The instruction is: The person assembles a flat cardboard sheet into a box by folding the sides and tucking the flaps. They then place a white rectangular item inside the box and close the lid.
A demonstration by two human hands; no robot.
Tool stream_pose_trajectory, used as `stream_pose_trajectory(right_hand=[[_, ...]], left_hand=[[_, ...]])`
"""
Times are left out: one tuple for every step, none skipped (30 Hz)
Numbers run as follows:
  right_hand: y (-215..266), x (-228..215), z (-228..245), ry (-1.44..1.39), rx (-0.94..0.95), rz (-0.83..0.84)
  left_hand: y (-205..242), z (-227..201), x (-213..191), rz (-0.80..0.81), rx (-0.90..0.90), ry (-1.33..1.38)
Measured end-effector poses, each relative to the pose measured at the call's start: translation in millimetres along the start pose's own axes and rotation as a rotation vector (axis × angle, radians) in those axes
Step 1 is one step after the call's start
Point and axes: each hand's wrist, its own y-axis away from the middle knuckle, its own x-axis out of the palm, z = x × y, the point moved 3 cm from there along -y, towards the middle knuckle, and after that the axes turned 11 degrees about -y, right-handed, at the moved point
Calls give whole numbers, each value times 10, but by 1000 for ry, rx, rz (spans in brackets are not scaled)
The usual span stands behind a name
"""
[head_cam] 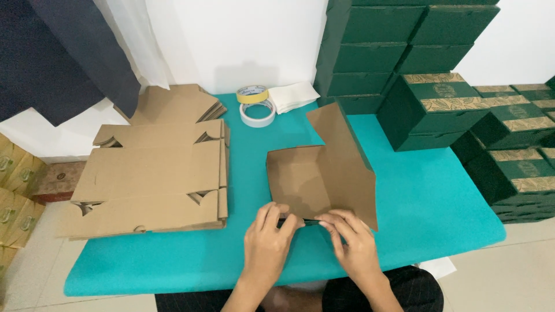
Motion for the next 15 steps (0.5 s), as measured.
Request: stream_pose_trajectory(right_hand=[[17, -28, -17, 0, -2, 0], [29, -51, -44, 17, 24, 19], [42, -74, -74, 35, 49, 39], [28, -121, -128, 35, 48, 38], [15, -160, -181, -40, 40, 66], [4, -195, -230, -115, 33, 92], [-15, -246, -325, -116, 34, 90], [-30, -281, -419, -177, 42, 128], [-45, -316, -513, -238, 49, 166], [-117, -349, -529, -239, 51, 161], [-188, -373, -547, -259, 61, 193], [-265, -404, -569, -277, 71, 222], [-324, -400, -599, -276, 72, 215], [-382, -388, -628, -319, 78, 238], [-440, -371, -656, -362, 85, 262]], left_hand=[[-27, 42, -55, -1, 0, -1], [-58, 80, -101, 16, 12, 75], [-89, 118, -148, 34, 25, 151], [-102, 199, -194, 33, 25, 150], [-116, 286, -231, 60, -5, 178], [-130, 378, -268, 89, -33, 206], [-119, 436, -282, 89, -31, 206], [-107, 495, -292, 109, -21, 149], [-97, 554, -302, 129, -11, 93], [-63, 555, -327, 130, -6, 92], [-27, 561, -332, 197, -25, 170], [-1, 565, -331, 262, -42, 249], [62, 533, -311, 262, -35, 249], [126, 506, -309, 199, -35, 224], [193, 483, -306, 135, -36, 200]])
